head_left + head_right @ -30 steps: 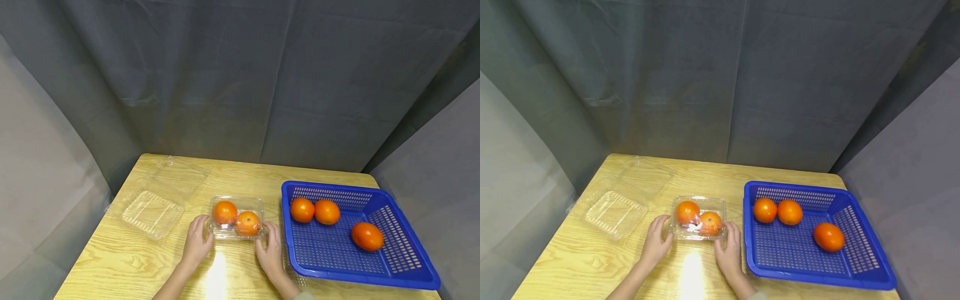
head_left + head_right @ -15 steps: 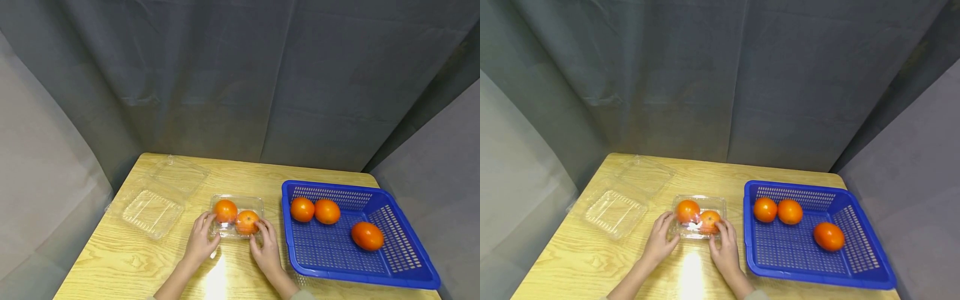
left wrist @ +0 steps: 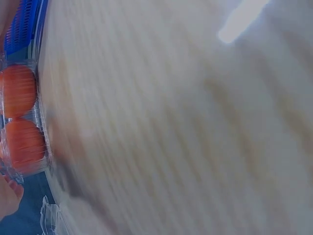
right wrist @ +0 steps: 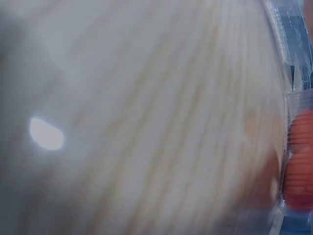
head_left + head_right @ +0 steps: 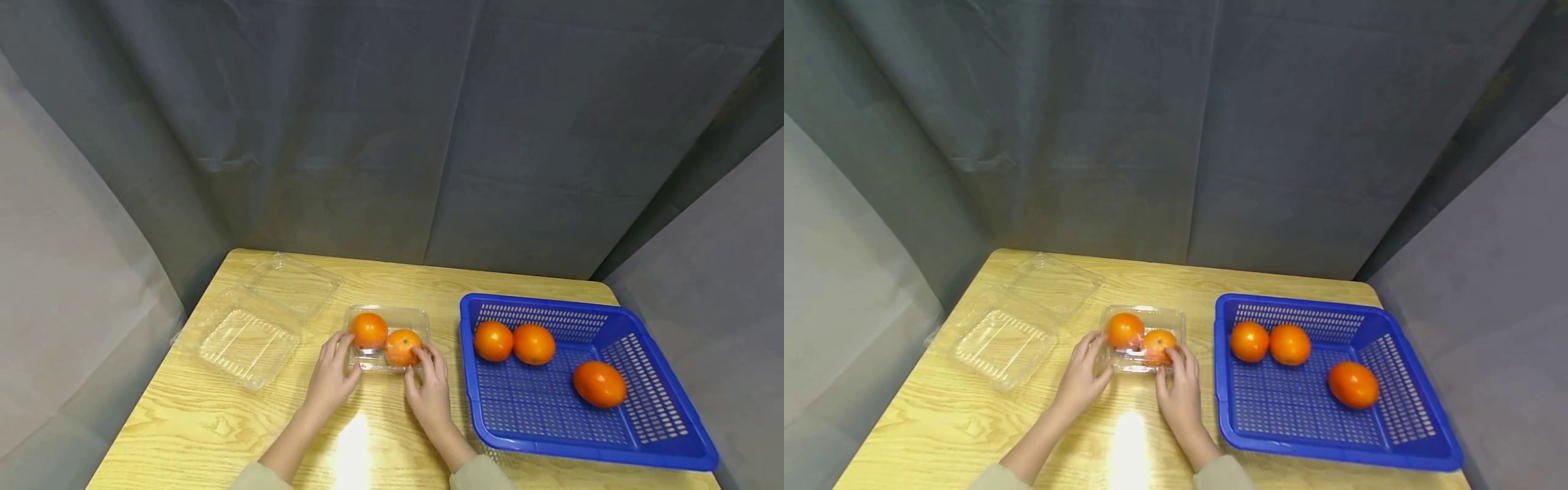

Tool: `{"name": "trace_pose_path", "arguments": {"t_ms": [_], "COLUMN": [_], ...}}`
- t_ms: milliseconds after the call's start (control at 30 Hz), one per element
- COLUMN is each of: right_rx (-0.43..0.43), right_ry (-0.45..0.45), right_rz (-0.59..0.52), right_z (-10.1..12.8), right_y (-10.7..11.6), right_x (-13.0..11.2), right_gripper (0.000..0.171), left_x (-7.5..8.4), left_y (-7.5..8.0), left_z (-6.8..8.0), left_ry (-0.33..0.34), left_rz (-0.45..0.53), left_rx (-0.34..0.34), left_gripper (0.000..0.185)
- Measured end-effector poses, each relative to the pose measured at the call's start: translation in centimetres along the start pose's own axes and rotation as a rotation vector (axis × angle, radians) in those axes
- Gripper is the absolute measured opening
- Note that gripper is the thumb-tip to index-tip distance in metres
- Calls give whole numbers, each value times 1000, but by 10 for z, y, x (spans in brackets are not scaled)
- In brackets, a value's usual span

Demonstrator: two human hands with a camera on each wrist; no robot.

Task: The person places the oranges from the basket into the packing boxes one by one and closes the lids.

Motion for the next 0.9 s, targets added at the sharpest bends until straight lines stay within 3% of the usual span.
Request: {"name": "trace_pose_path", "arguments": {"t_ms": [900], "right_rx": [109], "right_ry": [-154], "right_rz": [-24], "right_z": [-43], "right_y": [-23], "right_x": [16], "right_gripper": [29], "left_x": [-16], "left_y": [-9], "left_z": [-53], "left_ry": [39], "left_rz": [-29], "left_rx": [15], "left_gripper": [48]}}
Point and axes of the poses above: each hand's wrist, its own z-axis away from the middle knuckle, its own y-axis out of the back of the hand, x = y × z, the point moved 7 cm from there along -z, towards the middle knuckle, and after that the axes turned 7 degrees about -x, right-handed, at the moved point
